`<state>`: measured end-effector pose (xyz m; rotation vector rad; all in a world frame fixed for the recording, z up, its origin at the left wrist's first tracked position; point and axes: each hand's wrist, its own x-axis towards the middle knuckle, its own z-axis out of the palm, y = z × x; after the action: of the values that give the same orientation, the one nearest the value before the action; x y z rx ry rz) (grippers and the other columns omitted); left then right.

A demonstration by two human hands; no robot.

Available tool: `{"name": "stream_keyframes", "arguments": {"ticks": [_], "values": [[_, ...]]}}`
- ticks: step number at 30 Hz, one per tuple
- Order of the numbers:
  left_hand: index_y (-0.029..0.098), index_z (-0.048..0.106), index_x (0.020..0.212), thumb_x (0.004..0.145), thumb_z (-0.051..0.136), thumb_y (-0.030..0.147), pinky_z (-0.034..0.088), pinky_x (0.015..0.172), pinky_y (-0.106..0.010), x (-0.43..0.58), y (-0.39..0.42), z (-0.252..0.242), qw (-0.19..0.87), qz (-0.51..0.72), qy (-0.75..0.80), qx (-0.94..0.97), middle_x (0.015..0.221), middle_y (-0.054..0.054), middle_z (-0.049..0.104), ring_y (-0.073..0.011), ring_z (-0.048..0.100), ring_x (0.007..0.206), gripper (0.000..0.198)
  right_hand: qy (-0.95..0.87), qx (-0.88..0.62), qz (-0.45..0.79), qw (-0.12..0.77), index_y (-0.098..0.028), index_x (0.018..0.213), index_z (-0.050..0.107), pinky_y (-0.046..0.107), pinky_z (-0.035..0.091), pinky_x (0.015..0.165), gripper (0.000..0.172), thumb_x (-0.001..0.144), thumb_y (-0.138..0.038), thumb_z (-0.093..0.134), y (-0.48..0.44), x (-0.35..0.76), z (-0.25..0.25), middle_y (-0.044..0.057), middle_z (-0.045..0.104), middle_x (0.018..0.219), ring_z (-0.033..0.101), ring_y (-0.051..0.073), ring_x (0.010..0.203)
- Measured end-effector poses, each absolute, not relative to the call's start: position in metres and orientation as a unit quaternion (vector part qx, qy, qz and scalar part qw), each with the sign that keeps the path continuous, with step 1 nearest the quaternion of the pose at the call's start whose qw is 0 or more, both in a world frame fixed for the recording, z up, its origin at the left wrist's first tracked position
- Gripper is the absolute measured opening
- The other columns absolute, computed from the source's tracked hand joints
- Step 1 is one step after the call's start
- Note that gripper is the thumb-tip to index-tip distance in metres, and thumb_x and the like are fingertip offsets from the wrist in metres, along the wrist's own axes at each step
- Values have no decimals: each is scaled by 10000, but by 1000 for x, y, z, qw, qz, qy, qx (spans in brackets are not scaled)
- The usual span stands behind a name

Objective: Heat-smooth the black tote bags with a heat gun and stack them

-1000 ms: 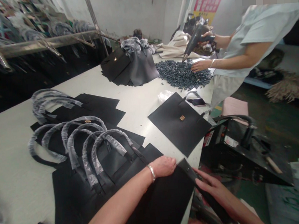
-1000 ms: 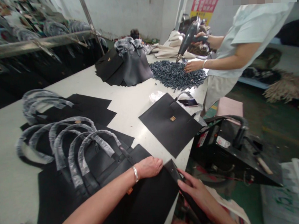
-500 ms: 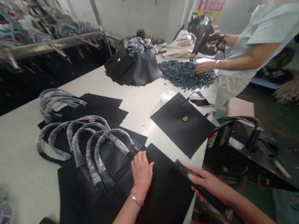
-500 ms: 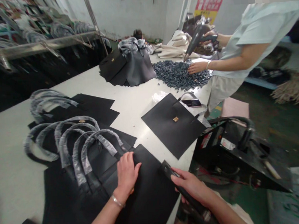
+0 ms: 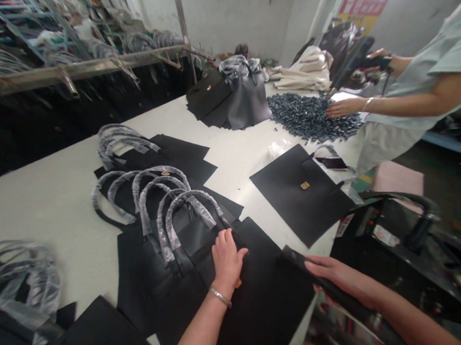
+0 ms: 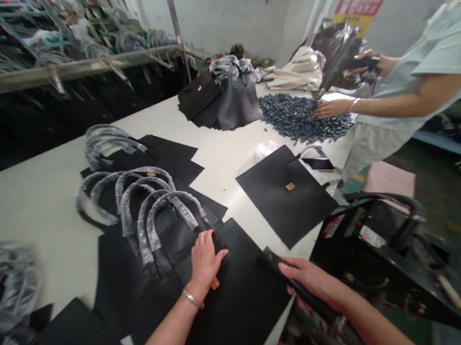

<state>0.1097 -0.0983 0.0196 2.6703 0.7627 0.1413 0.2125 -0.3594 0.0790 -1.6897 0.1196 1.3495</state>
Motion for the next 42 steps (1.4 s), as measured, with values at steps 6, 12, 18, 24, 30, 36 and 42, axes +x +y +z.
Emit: {"name": "stream_keyframes", "arguments": {"ticks": [6, 12, 18, 24, 30, 36, 42], "values": [[156, 397, 1248, 741, 789, 321, 466, 893, -393, 111, -97, 23, 183, 30, 263, 947, 1201, -91, 509, -273, 519, 1134, 662, 31, -695, 521, 495, -174, 1355, 468, 183, 402, 322, 541, 906, -470, 520, -325, 216, 78, 6, 618, 624, 551, 115, 376], [153, 382, 1250, 712, 810, 361, 470, 883, -378, 112, -95, 21, 197, 39, 289, 936, 1181, -98, 511, -269, 542, 1103, 719, 24, -756, 379, 533, -237, 1408, 404, 181, 443, 379, 511, 931, -406, 481, -313, 231, 92, -13, 617, 688, 571, 96, 420], [153, 378, 1245, 649, 855, 363, 479, 869, -373, 116, -92, 17, 212, 39, 317, 924, 1145, -89, 517, -274, 557, 1083, 791, 32, -732, 491, 472, -203, 1382, 452, 179, 403, 344, 566, 898, -486, 532, -360, 218, 88, -13, 612, 625, 537, 97, 375], [152, 416, 1249, 715, 814, 328, 494, 858, -387, 111, -99, 19, 168, 53, 278, 944, 1192, -99, 511, -273, 543, 1083, 689, 56, -726, 464, 504, -177, 1390, 425, 181, 408, 334, 553, 915, -447, 505, -335, 210, 79, 6, 633, 645, 562, 113, 385], [165, 550, 1130, 884, 555, 83, 500, 844, -348, 122, -129, 19, 92, 41, 26, 995, 1144, -85, 579, -221, 560, 1009, 259, 62, -738, 349, 574, -208, 1397, 428, 203, 434, 382, 571, 883, -421, 558, -342, 217, 95, 1, 635, 679, 571, 117, 430], [18, 628, 1046, 902, 405, 78, 530, 594, -349, 150, -171, 5, -8, 40, -239, 970, 1042, -232, 625, -294, 645, 891, 271, 121, -739, 348, 564, -197, 1415, 418, 221, 423, 393, 720, 807, -516, 632, -384, 192, 91, 6, 649, 692, 561, 125, 446], [-79, 641, 1018, 877, 401, 80, 549, 517, -393, 160, -188, 0, -79, 20, -285, 955, 989, -343, 635, -377, 687, 846, 321, 179, -728, 365, 552, -233, 1445, 385, 244, 441, 409, 831, 746, -588, 662, -406, 169, 76, 1, 653, 693, 592, 157, 482]]}}
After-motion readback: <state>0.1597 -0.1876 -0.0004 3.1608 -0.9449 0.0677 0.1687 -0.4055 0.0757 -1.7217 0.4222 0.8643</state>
